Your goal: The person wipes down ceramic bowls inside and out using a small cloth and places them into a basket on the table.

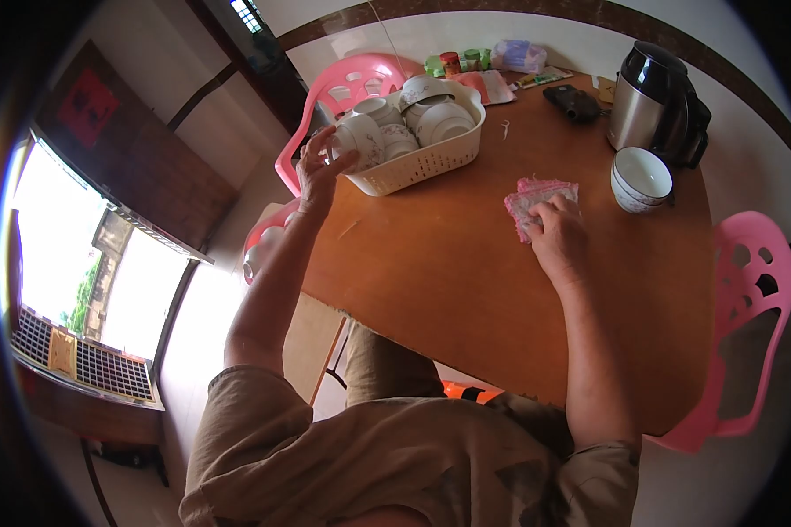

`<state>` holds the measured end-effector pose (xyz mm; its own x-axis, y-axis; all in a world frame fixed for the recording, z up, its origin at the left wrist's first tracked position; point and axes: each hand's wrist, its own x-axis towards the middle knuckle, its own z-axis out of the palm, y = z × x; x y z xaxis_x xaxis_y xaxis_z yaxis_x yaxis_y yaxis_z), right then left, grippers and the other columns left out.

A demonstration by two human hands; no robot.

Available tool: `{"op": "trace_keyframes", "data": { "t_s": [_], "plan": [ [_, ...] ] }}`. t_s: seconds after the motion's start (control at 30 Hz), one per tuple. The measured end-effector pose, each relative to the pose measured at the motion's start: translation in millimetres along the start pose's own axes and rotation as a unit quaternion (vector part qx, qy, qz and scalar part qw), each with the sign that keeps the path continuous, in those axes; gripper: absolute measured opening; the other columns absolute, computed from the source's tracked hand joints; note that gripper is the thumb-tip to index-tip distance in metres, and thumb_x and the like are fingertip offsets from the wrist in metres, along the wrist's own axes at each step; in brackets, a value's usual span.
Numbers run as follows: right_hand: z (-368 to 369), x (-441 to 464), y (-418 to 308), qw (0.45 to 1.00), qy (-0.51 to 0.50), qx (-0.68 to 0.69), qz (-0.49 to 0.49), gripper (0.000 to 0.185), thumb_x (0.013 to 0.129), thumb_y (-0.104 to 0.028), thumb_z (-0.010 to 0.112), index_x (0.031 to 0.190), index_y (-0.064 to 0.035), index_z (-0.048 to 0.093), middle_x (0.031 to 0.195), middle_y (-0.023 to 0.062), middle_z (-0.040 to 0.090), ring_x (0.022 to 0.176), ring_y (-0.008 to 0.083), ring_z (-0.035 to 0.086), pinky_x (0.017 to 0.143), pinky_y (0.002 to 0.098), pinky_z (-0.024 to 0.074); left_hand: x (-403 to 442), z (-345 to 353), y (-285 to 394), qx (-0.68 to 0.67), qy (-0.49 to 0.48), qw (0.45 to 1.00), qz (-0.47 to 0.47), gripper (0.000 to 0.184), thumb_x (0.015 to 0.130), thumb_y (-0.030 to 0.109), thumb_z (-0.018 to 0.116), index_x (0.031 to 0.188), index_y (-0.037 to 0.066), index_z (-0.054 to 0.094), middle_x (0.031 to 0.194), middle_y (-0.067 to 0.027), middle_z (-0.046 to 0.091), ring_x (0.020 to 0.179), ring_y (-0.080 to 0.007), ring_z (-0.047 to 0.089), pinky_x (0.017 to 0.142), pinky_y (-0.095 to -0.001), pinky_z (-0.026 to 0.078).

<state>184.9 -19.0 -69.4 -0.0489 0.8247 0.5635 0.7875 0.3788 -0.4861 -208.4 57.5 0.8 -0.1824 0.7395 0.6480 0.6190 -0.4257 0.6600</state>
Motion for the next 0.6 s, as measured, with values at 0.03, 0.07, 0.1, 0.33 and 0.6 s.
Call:
{"op": "trace_keyframes", "data": {
  "t_s": [0.03, 0.07, 0.1, 0.33, 0.6],
  "plan": [
    [0.3, 0.1, 0.1, 1.000, -0.001, 0.000, 0.001, 0.014, 0.074, -0.006, 0.073, 0.086, -0.0063, 0.067, 0.095, 0.0071, 0.060, 0.098, 0.0292, 0.059, 0.084, 0.0404, 0.0507, -1.0, 2.8, -2.4, 0.003, 0.010, 1.000, -0.001, 0.069, 0.063, 0.034, 0.088, 0.122, 0.006, 0.063, 0.114, -0.0132, 0.060, 0.112, -0.0294, 0.053, 0.099, -0.0431, 0.041],
    [-0.1, -0.1, -0.7, 1.000, 0.001, -0.005, -0.001, 0.014, 0.074, -0.006, 0.073, 0.087, -0.0063, 0.067, 0.095, 0.0071, 0.060, 0.098, 0.0291, 0.059, 0.084, 0.0405, 0.0506, -2.0, 5.2, -4.1, 0.006, 0.020, 1.000, -0.003, 0.069, 0.064, 0.034, 0.087, 0.121, 0.006, 0.063, 0.113, -0.0128, 0.060, 0.112, -0.0293, 0.053, 0.099, -0.0432, 0.041],
    [-0.8, -0.3, -1.9, 1.000, 0.004, -0.010, -0.005, 0.014, 0.074, -0.005, 0.073, 0.087, -0.0062, 0.067, 0.095, 0.0070, 0.060, 0.098, 0.0291, 0.059, 0.084, 0.0405, 0.0505, -3.3, 8.1, -1.9, 0.019, 0.031, 0.999, 0.002, 0.068, 0.064, 0.035, 0.087, 0.121, 0.006, 0.063, 0.112, -0.0126, 0.060, 0.111, -0.0294, 0.053, 0.099, -0.0433, 0.041],
    [-1.5, 0.0, -4.5, 1.000, -0.003, -0.018, -0.001, 0.013, 0.074, -0.006, 0.073, 0.087, -0.0064, 0.068, 0.095, 0.0063, 0.061, 0.099, 0.0289, 0.059, 0.085, 0.0405, 0.0503, -14.5, 18.7, 12.5, 0.123, 0.067, 0.988, 0.065, 0.064, 0.068, 0.034, 0.086, 0.120, 0.006, 0.062, 0.114, -0.0128, 0.061, 0.111, -0.0305, 0.056, 0.096, -0.0425, 0.044],
    [0.6, -0.4, -4.0, 1.000, -0.005, -0.017, -0.008, 0.014, 0.074, -0.008, 0.073, 0.087, -0.0066, 0.069, 0.096, 0.0058, 0.062, 0.098, 0.0287, 0.060, 0.083, 0.0402, 0.0509, -23.6, 14.8, 9.7, 0.070, 0.054, 0.993, 0.073, 0.071, 0.072, 0.034, 0.083, 0.132, 0.007, 0.054, 0.121, -0.0142, 0.056, 0.116, -0.0321, 0.051, 0.100, -0.0438, 0.040]
  ]
}}
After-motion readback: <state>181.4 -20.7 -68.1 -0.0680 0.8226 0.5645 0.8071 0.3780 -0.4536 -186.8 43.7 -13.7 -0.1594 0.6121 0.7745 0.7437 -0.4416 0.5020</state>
